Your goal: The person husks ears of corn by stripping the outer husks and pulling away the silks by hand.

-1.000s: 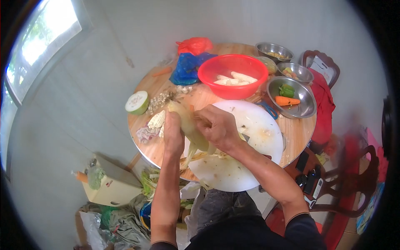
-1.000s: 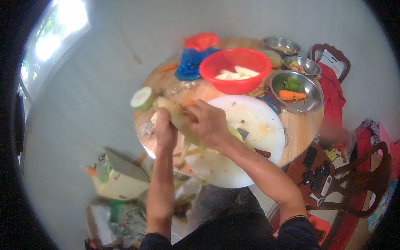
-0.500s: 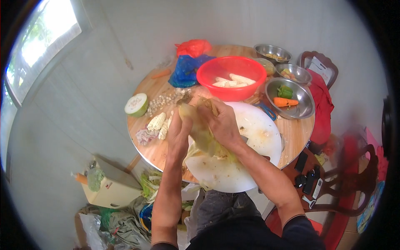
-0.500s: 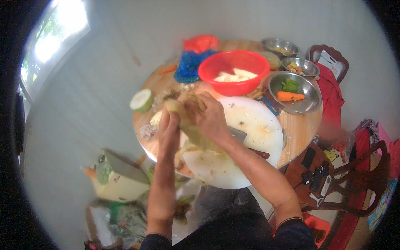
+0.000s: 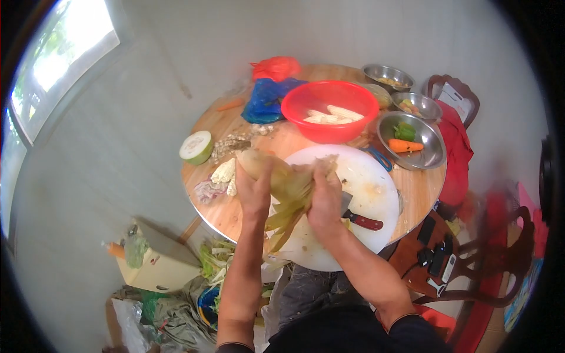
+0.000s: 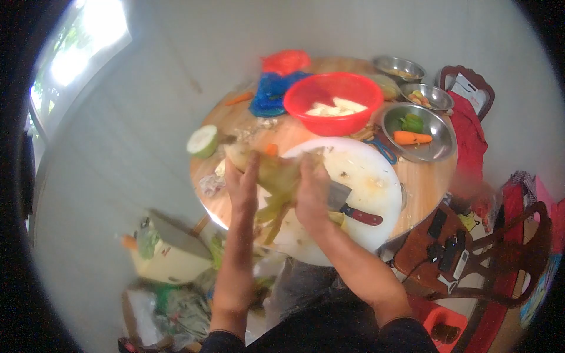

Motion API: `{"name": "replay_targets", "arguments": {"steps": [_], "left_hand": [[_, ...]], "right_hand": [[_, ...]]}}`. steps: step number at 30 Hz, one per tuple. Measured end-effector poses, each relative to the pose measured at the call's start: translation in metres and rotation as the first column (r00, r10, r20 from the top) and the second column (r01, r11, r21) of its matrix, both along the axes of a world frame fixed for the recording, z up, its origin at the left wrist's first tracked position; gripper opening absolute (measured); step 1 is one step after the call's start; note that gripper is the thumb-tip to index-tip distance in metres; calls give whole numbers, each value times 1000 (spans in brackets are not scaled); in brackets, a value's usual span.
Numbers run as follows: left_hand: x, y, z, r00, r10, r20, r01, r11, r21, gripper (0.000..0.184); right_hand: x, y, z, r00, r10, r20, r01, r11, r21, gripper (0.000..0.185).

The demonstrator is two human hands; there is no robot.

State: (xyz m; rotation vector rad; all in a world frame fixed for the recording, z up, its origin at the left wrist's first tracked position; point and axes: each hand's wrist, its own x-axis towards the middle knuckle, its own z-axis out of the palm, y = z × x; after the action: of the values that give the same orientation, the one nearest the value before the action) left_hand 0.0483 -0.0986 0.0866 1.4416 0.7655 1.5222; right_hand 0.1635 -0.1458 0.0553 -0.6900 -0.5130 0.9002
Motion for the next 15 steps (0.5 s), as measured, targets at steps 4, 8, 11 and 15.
{"name": "replay_targets", "arguments": {"steps": [4,8,11,15], "left_hand": [[-21,34,-33,996,27,88,-21,997,-75,24],[-47,51,-39,912,-98,398,181,968,-177,23],[-70,66,-44,841,-54,539,192,960,-203,27],[-85,72,-48,782,-157,603,235,970,-53,28]], "right_hand": [[26,-15,-24,922,-15,-387,-19,996,-85,17],[55,-39,-55,875,-25,-484,-20,996,-88,20],[69,-69,-67,945,-18,-328,-33,988,-151,21],[72,-82,-60,985,-46,-163,9,975,-222,27]]}}
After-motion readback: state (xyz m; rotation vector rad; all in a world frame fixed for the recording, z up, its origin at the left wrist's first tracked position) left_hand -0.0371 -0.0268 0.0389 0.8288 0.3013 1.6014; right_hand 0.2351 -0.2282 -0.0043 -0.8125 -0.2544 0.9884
